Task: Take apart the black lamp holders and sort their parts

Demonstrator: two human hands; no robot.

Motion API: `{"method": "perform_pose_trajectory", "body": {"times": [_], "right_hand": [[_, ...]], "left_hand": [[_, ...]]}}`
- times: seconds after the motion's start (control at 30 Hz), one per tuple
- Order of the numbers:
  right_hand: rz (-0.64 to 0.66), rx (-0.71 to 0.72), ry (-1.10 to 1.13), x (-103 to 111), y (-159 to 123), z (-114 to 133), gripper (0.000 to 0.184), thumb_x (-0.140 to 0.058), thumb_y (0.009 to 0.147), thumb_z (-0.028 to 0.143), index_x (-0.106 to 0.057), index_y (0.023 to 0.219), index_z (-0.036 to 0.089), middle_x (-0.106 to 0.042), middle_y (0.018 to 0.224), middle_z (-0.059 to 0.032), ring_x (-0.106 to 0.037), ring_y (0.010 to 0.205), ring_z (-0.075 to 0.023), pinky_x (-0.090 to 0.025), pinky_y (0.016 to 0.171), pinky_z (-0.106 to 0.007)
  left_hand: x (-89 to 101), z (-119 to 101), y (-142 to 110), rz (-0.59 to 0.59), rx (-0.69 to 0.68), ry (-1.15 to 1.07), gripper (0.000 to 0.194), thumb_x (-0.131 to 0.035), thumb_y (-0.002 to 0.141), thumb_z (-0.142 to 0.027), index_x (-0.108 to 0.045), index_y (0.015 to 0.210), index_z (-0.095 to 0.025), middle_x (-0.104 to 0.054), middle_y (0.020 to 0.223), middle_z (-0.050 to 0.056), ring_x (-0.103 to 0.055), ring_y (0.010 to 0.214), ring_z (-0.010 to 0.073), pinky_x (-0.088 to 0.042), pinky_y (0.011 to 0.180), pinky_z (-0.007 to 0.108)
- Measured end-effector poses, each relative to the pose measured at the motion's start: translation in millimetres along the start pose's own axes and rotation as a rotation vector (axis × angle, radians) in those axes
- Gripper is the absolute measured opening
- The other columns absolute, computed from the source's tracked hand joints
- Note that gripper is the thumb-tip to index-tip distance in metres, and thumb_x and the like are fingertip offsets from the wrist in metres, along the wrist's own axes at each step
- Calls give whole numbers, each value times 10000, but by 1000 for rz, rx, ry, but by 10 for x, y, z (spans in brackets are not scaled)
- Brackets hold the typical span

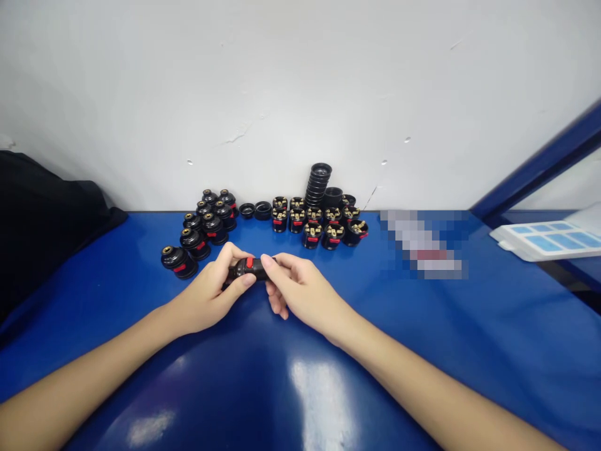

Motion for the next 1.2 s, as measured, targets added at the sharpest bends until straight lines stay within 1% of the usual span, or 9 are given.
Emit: {"method": "perform_pose_trajectory", "body": {"times": [0.2,0.37,0.53,0.67,0.8,0.97,1.07,1.13,1.2], "right_hand": [[43,160,-35,16,36,-104,386,-538,1065,567,-581,948,202,-563,614,62,-489,483,-92,-408,502,-248],[-11,218,-117,37,-2,-155,357,-526,1081,532,-642,1074,194,-524,622,64,-463,524,-105,-390,526,-261],[-42,282,-278,60,-51,-161,329,-541,1078,511,-638,1159,208,-548,684,41,-506,574,-126,-390,533,-270],[-15,329,-280,77,-73,-175,285,-535,1095,469,-624,1230,235,-582,716,33,-567,604,-132,-469,573,-262],[-21,417,-329,108,-80,-194,284,-581,1090,381,-602,1351,272,-670,886,-5,-648,703,-139,-565,673,-272],[-37,658,-466,136,-88,-179,383,-613,1059,207,-597,1427,312,-679,1294,-84,-693,1138,-211,-605,960,-366],[-46,569,-325,104,-91,-180,430,-671,1029,250,-565,1441,306,-687,1308,-93,-716,1154,-229,-627,985,-396],[-23,422,-182,74,-92,-192,374,-677,1032,348,-567,1381,273,-740,1110,-68,-770,940,-206,-663,847,-363],[-2,304,-89,52,-95,-208,269,-615,1065,434,-595,1253,243,-710,839,-4,-733,671,-161,-629,642,-301]], "left_hand": [[-8,-52,-23,-4,35,-51,271,-493,1095,-496,-471,1124,-228,-566,800,-48,-524,657,134,-380,616,270],[-32,-110,-49,-10,44,-159,297,-468,1099,-525,-465,1103,-228,-536,786,-52,-486,643,123,-355,596,257],[-52,-110,-64,-42,111,-202,362,-438,1094,-590,-491,1086,-232,-477,735,-62,-407,611,123,-319,590,273],[-47,-116,-62,-45,127,-229,384,-459,1080,-615,-496,1071,-233,-498,751,-55,-413,635,127,-324,606,278],[-38,-122,-41,-55,145,-265,412,-459,1076,-628,-495,1000,-224,-498,736,-54,-404,636,120,-318,605,277],[-48,-118,-29,-83,186,-351,445,-452,1075,-635,-458,911,-222,-490,727,-52,-407,633,113,-330,584,258],[-59,-132,-46,-73,139,-319,360,-474,1086,-581,-495,1013,-230,-563,787,-31,-497,680,132,-396,621,264],[-69,-147,-60,-44,69,-276,291,-500,1091,-528,-509,1109,-238,-624,848,-8,-556,711,147,-429,641,273],[-79,-163,-70,-13,11,-249,251,-515,1095,-485,-505,1163,-243,-672,907,15,-608,745,161,-452,656,280]]}}
Point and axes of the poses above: each hand's wrist, its own y-axis towards the middle knuckle, its own x-axis out of the back of the hand, z = x × y, the point moved 1 cm from there along y, towards the middle knuckle
